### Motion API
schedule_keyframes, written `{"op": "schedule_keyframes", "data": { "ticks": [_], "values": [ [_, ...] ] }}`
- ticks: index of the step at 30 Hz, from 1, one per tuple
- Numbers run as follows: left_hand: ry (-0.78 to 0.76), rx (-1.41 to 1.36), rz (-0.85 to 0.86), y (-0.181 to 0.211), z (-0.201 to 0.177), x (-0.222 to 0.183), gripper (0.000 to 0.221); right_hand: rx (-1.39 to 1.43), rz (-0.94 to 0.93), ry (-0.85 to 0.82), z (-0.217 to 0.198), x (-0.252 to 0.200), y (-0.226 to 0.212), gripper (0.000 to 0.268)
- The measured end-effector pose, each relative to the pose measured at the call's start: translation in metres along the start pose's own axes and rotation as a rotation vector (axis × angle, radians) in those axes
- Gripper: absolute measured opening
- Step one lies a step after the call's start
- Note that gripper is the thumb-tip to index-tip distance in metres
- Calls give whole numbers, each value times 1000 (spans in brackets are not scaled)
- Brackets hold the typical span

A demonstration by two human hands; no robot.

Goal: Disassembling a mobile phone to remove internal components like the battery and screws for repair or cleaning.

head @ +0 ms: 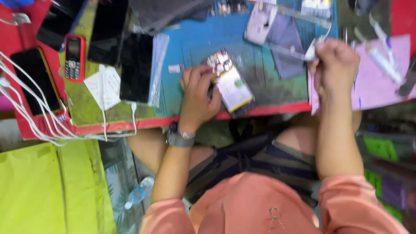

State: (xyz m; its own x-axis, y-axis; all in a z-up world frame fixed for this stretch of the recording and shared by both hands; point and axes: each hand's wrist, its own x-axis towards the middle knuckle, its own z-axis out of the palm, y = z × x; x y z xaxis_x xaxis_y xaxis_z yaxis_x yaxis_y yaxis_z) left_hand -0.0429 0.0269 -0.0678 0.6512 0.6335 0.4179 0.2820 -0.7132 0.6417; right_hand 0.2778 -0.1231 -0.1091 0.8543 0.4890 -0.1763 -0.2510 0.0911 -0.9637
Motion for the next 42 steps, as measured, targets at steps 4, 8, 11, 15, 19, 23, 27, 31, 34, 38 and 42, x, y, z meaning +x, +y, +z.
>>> {"op": "schedule_keyframes", "data": {
  "ticks": [4,8,11,15,19,23,27,31,34,38,42],
  "values": [
    [-28,-7,163,-6,1,3,33,53,-67,-91,12,5,-8,15],
    [-392,-28,208,5,-8,-4,69,-44,-21,-70,20,-12,-14,11],
    [-605,77,250,24,-16,9,82,-88,-42,-53,24,-6,-10,12],
    [-921,240,252,43,-16,31,99,-118,-89,-58,25,-4,-7,27],
    [-981,317,334,41,-3,44,92,-114,-104,-38,24,-1,2,30],
    [-873,404,449,29,11,47,84,-124,-252,12,20,-3,11,34],
    [-844,424,506,35,4,55,83,-83,-243,14,21,-5,11,28],
    [-795,374,509,38,12,57,87,-69,-251,21,18,-12,5,22],
    [-670,393,499,36,26,57,84,-187,-293,20,-12,-14,-15,18],
    [-453,404,500,32,34,50,83,-1069,-806,108,-107,6,-38,28],
    [-483,420,416,34,32,50,83,-1458,-899,206,-150,25,-44,26]
  ]
}}
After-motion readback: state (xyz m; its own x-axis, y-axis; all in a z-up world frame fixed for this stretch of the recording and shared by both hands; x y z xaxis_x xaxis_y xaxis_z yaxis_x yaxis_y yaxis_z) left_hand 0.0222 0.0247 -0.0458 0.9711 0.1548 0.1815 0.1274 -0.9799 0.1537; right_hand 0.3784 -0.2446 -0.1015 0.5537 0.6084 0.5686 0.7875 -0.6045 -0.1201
